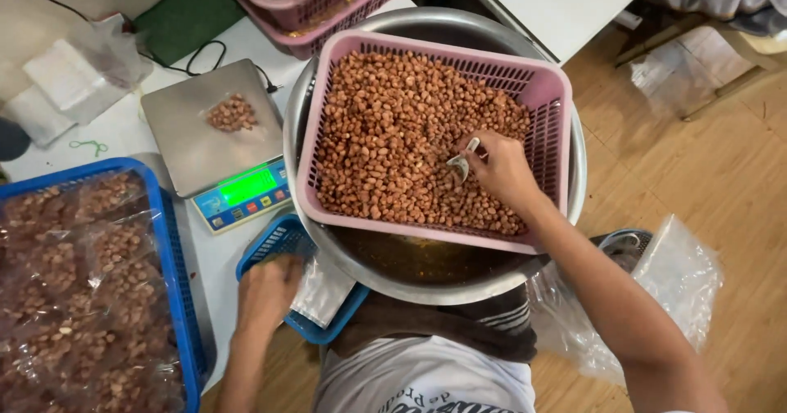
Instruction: The person scoops roasted peanuts from a pink basket into small plastic bags using a white spoon, weighs each bag on a digital scale, and places the filled bags into a blue tray. The process repeats continuously throughout the clip.
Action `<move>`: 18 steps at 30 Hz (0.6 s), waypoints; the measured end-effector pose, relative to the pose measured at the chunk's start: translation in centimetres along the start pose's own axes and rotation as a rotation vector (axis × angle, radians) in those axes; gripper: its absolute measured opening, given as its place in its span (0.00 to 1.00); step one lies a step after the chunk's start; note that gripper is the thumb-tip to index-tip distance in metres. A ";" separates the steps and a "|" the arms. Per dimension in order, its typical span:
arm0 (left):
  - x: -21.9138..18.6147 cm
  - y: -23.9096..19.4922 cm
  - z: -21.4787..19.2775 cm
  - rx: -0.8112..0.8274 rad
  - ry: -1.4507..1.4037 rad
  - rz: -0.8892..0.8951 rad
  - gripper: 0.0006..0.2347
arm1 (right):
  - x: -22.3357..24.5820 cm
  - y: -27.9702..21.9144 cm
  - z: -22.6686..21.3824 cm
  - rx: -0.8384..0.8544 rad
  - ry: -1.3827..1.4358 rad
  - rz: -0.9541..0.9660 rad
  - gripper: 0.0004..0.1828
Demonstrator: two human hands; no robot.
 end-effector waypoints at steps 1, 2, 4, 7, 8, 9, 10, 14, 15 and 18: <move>-0.6 -1.1 -1.0 0.045 0.038 -0.073 0.23 | 0.4 -0.3 -0.1 0.028 0.025 0.087 0.04; -0.9 -2.0 -2.2 0.050 0.040 -0.071 0.23 | 1.3 -1.1 -0.3 0.029 0.024 0.092 0.04; -2.1 -3.9 -5.8 -0.193 -0.447 0.082 0.11 | 2.4 -2.5 -0.3 0.092 0.208 0.354 0.07; -3.9 -3.9 -6.4 -0.156 -0.983 0.229 0.12 | -0.7 -2.4 1.3 0.103 0.410 0.625 0.06; -5.2 -3.9 -6.2 -0.158 -0.985 0.230 0.12 | 0.1 -2.2 1.5 0.102 0.410 0.622 0.06; -6.8 -4.0 -6.2 -0.121 -1.050 0.330 0.11 | 0.7 -2.5 2.0 0.101 0.610 0.707 0.07; -8.4 -4.1 -6.1 -0.083 -1.114 0.431 0.11 | 1.4 -2.7 2.5 0.100 0.811 0.789 0.08; -12.4 -1.9 -4.2 -0.023 -1.130 0.439 0.07 | 1.1 -1.9 4.3 0.107 1.017 0.830 0.08; -12.7 -0.6 -3.0 0.069 -1.289 0.389 0.05 | 1.8 -1.6 3.5 0.095 1.023 0.802 0.08; -13.7 1.6 -1.6 0.177 -1.418 0.352 0.06 | 5.5 -0.1 -0.9 0.035 1.011 0.705 0.09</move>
Point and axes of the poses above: each hand's wrist, its own y-axis towards the middle knuckle, its own z-axis out of the palm, x = y × z, the point moved 4 cm from there along y, towards the middle knuckle, and after that the axes turned 2 degrees about -y, right-handed, at the moved point
